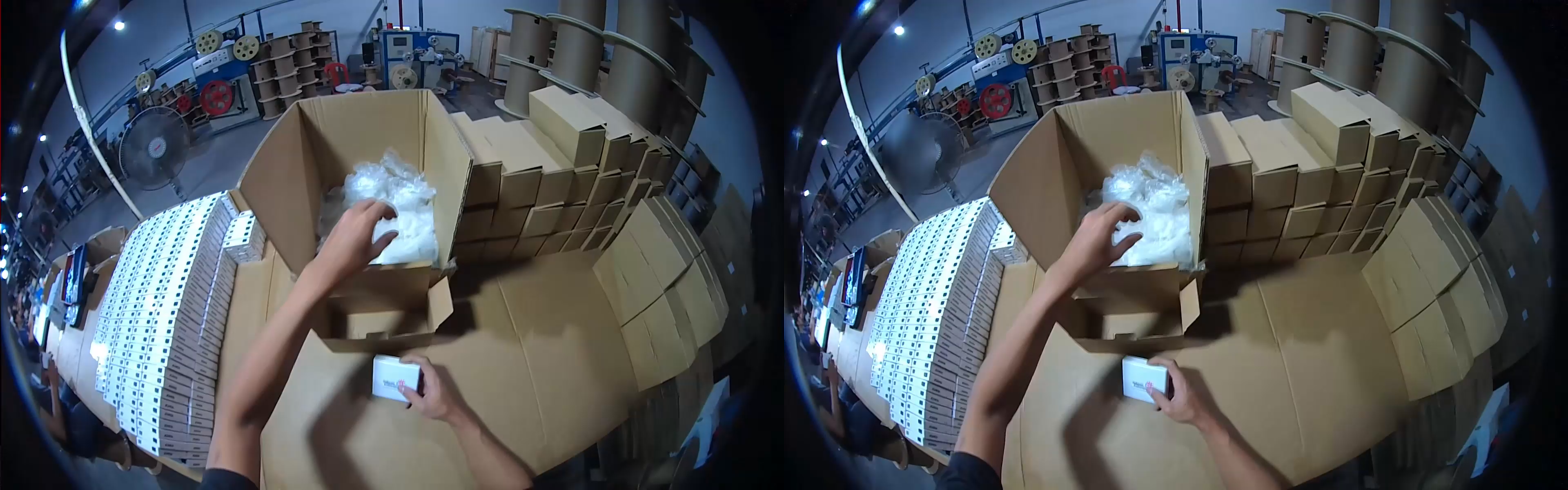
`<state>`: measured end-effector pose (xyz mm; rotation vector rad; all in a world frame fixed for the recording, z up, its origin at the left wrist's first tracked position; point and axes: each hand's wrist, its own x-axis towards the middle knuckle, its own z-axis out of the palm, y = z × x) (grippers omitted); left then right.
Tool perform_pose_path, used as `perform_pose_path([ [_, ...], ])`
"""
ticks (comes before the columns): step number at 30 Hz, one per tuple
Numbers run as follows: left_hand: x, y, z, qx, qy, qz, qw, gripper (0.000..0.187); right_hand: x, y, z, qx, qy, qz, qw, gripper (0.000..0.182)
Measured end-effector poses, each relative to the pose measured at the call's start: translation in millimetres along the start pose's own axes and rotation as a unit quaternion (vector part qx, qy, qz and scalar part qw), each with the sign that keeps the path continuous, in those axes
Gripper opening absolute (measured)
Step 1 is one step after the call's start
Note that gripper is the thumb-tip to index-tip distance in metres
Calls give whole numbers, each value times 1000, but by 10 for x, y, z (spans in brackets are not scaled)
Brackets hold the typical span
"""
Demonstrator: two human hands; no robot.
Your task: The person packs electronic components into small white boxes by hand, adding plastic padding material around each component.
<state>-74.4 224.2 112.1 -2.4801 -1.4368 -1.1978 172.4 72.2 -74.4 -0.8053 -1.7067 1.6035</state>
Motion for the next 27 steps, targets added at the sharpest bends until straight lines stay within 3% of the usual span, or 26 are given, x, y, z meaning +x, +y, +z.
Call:
perform_pose_path([
  [3,601,-691,530,55,-78,10,995,42,-26,-314,-18,-65,26,9,998,44],
  [5,791,-1084,867,74,-126,11,989,44,14,148,-86,-223,39,-129,965,32],
  [7,957,-1270,989,80,-157,-9,984,44,-7,-82,-151,-224,-32,-1,974,24],
  [9,1045,-1356,1029,70,-180,-52,980,40,16,-89,-162,-222,-33,-5,974,23],
  [11,1091,-1211,814,43,-104,-100,989,31,21,-49,-142,-174,-31,-48,983,23],
  [12,1096,-1260,732,-46,-90,-128,987,28,27,-63,-151,-208,-23,-68,975,24],
  [14,1018,-1239,502,-186,-66,-188,962,24,24,-170,-142,-168,-25,-37,985,25],
  [16,906,-740,74,-285,-31,-229,930,26,8,-10,-141,-98,-58,-2,994,22],
  [20,266,-126,-275,-285,26,-208,935,26,-43,28,-170,19,-48,-13,999,17],
  [23,-524,401,-230,-325,74,-241,912,23,-127,210,-222,166,-22,-18,986,43],
  [25,-1031,864,-206,-361,52,-290,885,19,-206,47,-238,139,7,-40,989,71],
  [26,-1337,957,-40,-353,75,-265,894,20,-190,67,-246,130,1,-38,991,91],
  [27,-1601,993,117,-343,99,-234,904,22,-203,-110,-169,155,25,-62,986,98],
])
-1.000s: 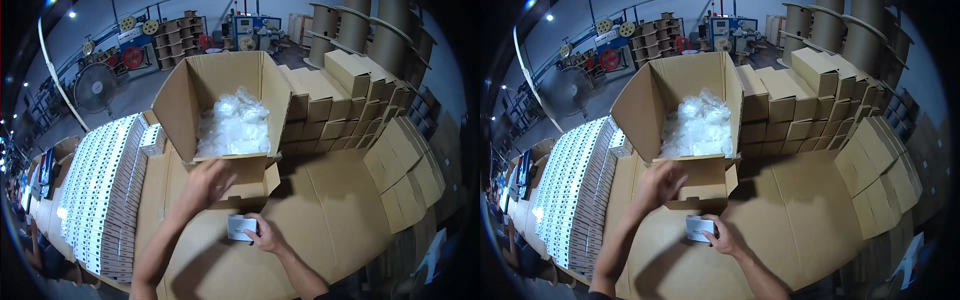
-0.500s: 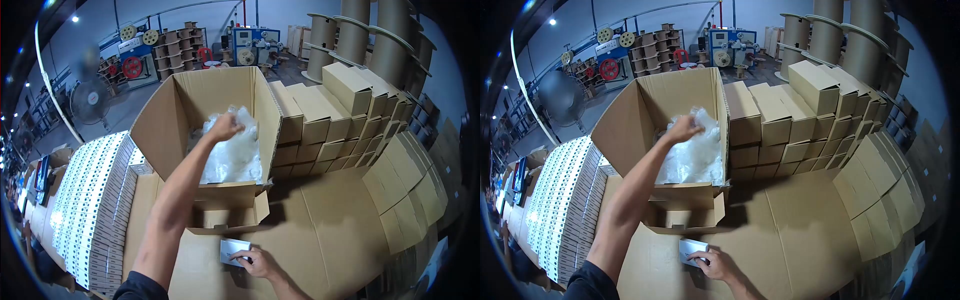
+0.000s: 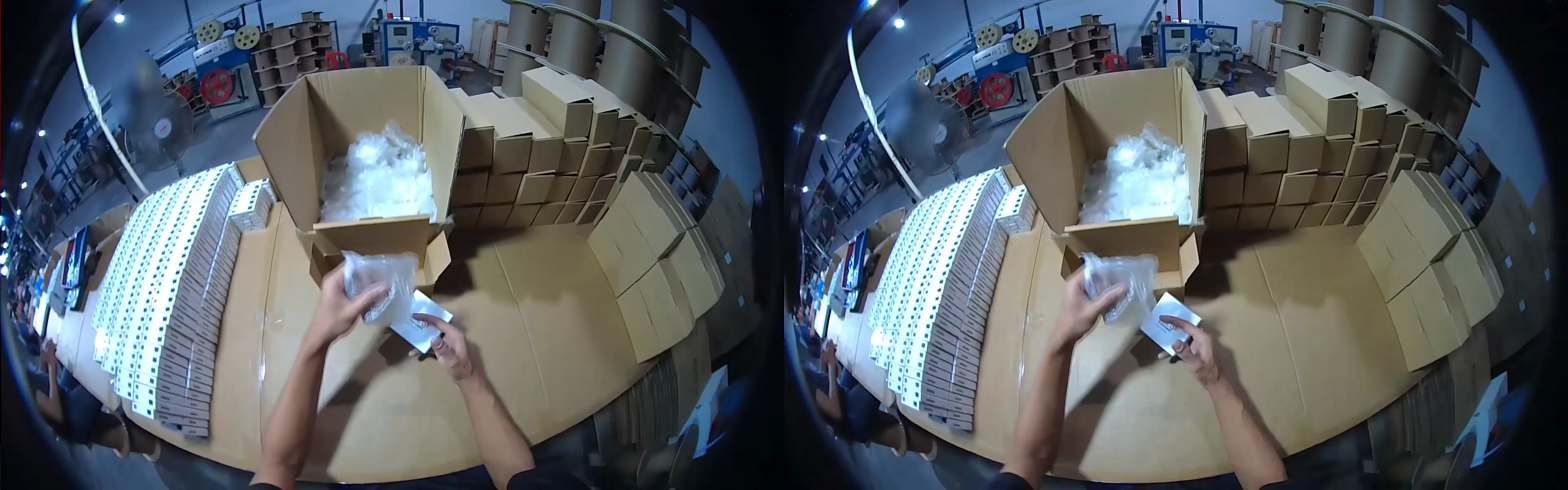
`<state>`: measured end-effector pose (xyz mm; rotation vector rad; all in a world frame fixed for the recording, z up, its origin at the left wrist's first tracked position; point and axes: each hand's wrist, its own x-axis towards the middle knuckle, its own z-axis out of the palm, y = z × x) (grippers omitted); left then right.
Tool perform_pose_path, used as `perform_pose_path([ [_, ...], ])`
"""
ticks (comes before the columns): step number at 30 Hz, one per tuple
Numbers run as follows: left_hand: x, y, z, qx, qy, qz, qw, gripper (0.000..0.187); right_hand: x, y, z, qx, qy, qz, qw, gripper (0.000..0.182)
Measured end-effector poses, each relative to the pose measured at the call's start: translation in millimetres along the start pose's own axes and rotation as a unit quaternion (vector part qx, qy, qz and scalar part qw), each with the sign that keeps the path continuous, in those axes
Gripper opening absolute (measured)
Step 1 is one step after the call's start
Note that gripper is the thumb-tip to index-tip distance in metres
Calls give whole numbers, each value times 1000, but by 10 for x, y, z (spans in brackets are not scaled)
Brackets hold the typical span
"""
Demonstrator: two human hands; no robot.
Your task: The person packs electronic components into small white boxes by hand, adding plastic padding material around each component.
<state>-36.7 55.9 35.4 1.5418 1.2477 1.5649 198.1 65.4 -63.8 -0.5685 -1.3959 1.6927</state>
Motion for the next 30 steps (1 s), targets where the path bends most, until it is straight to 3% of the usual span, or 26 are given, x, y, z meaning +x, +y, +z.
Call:
perform_pose_path([
  [1,-271,-70,9,-40,-40,-95,994,26,33,58,-23,18,-8,2,1000,93],
  [3,-725,-203,173,-44,-10,-141,989,23,-94,153,-3,8,1,39,999,87],
  [4,-837,-275,217,-25,-8,-168,985,21,-99,232,11,-75,15,22,997,83],
  [6,-985,-381,314,-5,14,-131,991,20,-179,469,63,-234,43,-1,971,76],
  [7,-997,-418,317,16,0,-135,991,21,-185,306,230,-191,68,4,979,53],
  [10,-1004,-319,277,-13,-14,-202,979,20,-188,399,217,-47,131,61,988,28],
  [11,-1007,-389,222,-53,-10,-220,974,21,-167,465,132,-75,123,23,989,18],
  [13,-1023,-515,163,-102,-5,-211,972,16,-178,266,120,-149,144,-1,978,26],
  [15,-992,-433,370,-125,94,-99,983,15,-181,210,114,-207,161,-69,962,30],
  [18,-964,-399,335,-58,49,-38,996,30,-211,59,-4,-294,55,-95,949,32],
  [21,-1054,-553,148,40,-119,-130,984,31,-222,-148,106,-252,71,-72,962,36],
  [24,-1081,-559,324,-145,24,-143,979,26,-205,-82,132,-254,108,-38,961,31],
  [28,-1106,-583,400,-122,71,-124,982,17,-182,146,173,-230,113,7,967,23],
  [30,-1101,-712,310,-82,115,-127,982,17,-167,144,171,-263,113,-20,958,20],
])
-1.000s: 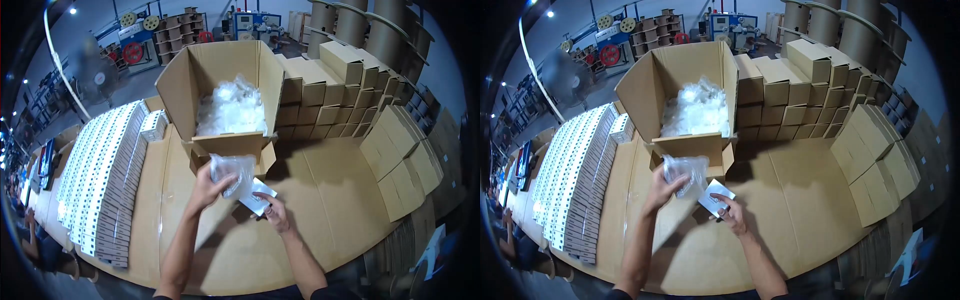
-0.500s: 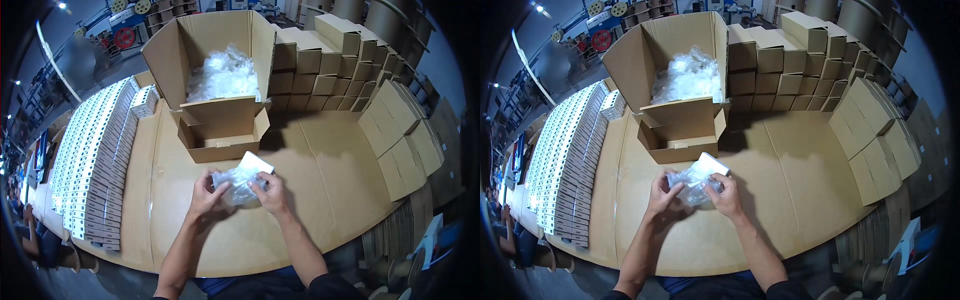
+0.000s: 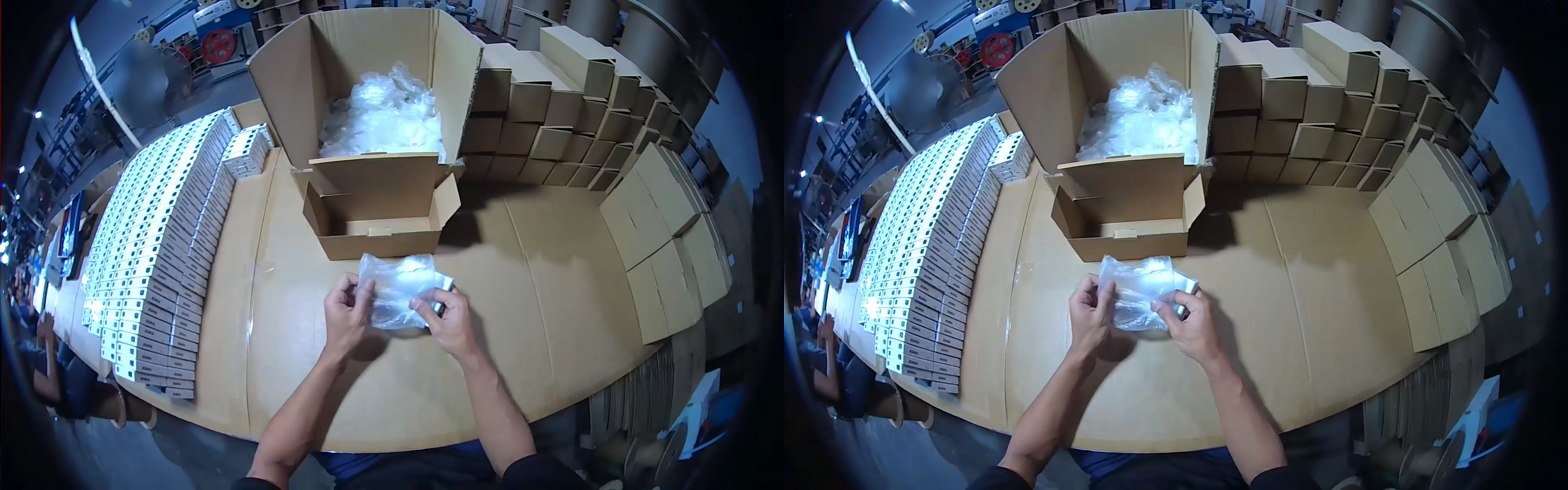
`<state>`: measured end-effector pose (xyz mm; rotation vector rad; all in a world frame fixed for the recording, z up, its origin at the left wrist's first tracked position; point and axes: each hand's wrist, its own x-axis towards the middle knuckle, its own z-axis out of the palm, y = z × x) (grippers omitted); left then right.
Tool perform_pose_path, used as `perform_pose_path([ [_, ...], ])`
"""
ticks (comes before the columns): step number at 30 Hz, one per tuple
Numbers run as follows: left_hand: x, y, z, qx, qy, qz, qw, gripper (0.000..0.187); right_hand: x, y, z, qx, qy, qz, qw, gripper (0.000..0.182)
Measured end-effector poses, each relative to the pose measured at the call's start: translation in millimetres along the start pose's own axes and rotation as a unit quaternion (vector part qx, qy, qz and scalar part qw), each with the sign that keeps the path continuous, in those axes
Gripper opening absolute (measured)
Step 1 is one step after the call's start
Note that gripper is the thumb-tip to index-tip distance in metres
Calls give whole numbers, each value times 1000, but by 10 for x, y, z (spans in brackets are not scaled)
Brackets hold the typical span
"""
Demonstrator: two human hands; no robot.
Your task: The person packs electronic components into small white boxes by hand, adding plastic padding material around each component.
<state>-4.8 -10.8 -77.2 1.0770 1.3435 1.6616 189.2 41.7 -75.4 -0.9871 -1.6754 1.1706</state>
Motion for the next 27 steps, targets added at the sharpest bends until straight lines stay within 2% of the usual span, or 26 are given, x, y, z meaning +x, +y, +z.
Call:
perform_pose_path([
  [2,66,-81,-77,-17,53,18,998,21,4,-95,-24,-29,8,-8,1000,19],
  [3,55,37,-54,71,98,54,991,35,4,-105,-23,-44,1,-17,999,19],
  [4,71,147,-41,161,101,156,969,38,-1,-138,-9,-52,4,-9,999,19],
  [6,87,342,-27,334,101,346,871,45,-15,-201,15,-68,7,7,998,18],
  [7,61,425,-36,368,46,340,864,48,-18,-197,27,-74,3,4,997,19],
  [10,135,632,90,478,1,390,787,43,-33,-196,34,-99,0,4,995,20],
  [11,173,623,121,486,-10,399,778,35,-44,-221,41,-111,4,11,994,21],
  [14,285,513,95,478,-66,403,777,27,-34,-231,54,-125,9,1,992,21],
  [15,304,546,117,453,-61,404,793,23,-34,-226,50,-127,9,-5,992,20],
  [19,328,615,34,430,-124,293,845,20,-27,-305,37,-164,3,4,987,21],
  [22,365,809,-25,460,-180,268,827,20,-40,-314,22,-163,-4,4,987,22],
  [23,413,731,-58,473,-174,289,814,33,-39,-270,18,-159,-7,-2,987,22],
  [26,463,813,-148,426,-243,210,846,51,-33,-203,19,-156,-9,-34,987,23],
  [27,484,860,-188,452,-278,148,834,65,-23,-208,14,-157,-8,-47,986,24],
])
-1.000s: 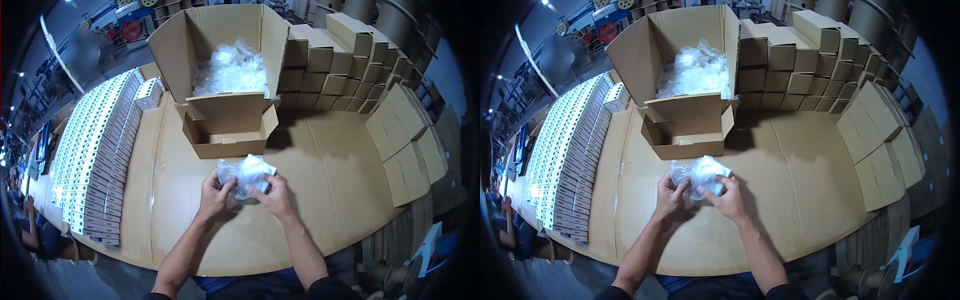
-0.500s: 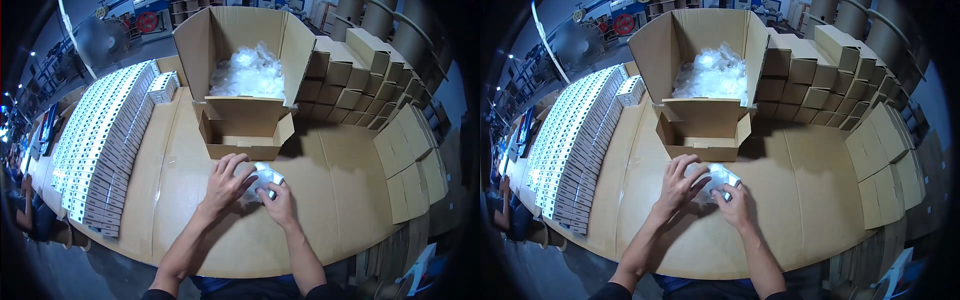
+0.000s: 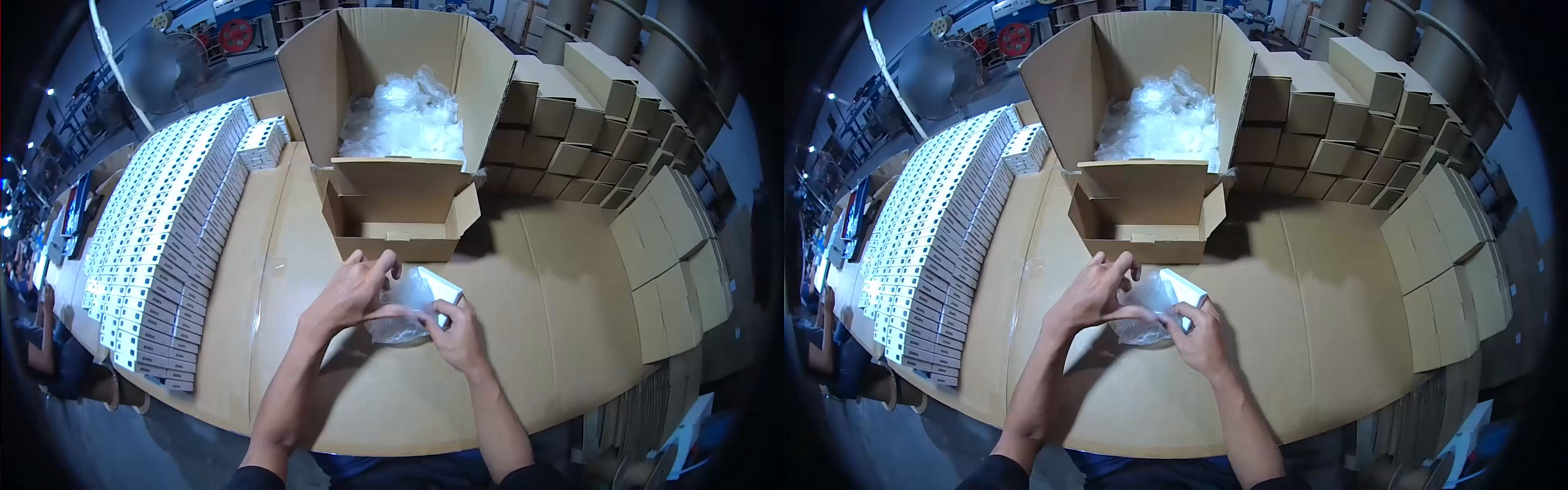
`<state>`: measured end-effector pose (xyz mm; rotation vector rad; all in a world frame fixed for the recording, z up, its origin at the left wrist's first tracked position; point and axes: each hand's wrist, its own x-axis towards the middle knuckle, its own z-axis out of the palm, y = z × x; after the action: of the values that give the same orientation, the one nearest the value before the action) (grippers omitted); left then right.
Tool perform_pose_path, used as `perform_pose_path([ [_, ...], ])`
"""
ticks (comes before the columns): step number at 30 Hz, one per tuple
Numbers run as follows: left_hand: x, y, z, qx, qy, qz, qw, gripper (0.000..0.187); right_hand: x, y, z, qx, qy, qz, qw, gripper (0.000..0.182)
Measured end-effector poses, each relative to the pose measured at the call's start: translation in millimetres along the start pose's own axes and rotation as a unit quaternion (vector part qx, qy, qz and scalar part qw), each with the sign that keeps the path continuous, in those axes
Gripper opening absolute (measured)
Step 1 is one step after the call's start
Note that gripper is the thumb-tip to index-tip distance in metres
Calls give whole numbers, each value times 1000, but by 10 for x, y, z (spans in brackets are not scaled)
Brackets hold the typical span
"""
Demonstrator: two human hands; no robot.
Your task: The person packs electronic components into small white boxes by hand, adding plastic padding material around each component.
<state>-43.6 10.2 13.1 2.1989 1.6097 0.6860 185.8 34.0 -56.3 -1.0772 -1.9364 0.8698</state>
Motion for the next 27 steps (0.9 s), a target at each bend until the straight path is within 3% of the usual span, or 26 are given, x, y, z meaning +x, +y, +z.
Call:
perform_pose_path([
  [4,31,-161,150,65,79,79,992,51,-10,-56,-12,-19,8,-15,1000,21],
  [6,46,-211,153,27,28,52,998,51,4,-14,27,-29,30,-51,998,19],
  [10,63,-157,65,3,-41,-21,999,53,3,-69,-3,-8,-7,9,1000,19],
  [13,40,-147,119,-2,88,8,996,54,14,-63,-7,-6,-13,26,1000,20],
  [14,29,-155,110,-56,101,-24,993,60,11,-93,-18,-11,-21,50,998,20],
  [17,75,-288,298,-306,243,9,920,84,18,-61,32,8,15,62,998,21],
  [18,104,-384,353,-265,289,60,918,108,15,-27,53,20,37,56,998,21],
  [19,63,-310,427,-354,333,18,874,113,20,0,67,21,47,53,997,22],
  [21,-52,-312,585,-435,316,-15,843,109,18,64,91,25,70,48,996,23],
  [24,-227,-205,744,-464,172,-61,867,90,9,160,132,10,66,45,997,23],
  [27,-204,-145,729,-512,123,-100,844,71,-23,128,98,9,37,13,999,28],
])
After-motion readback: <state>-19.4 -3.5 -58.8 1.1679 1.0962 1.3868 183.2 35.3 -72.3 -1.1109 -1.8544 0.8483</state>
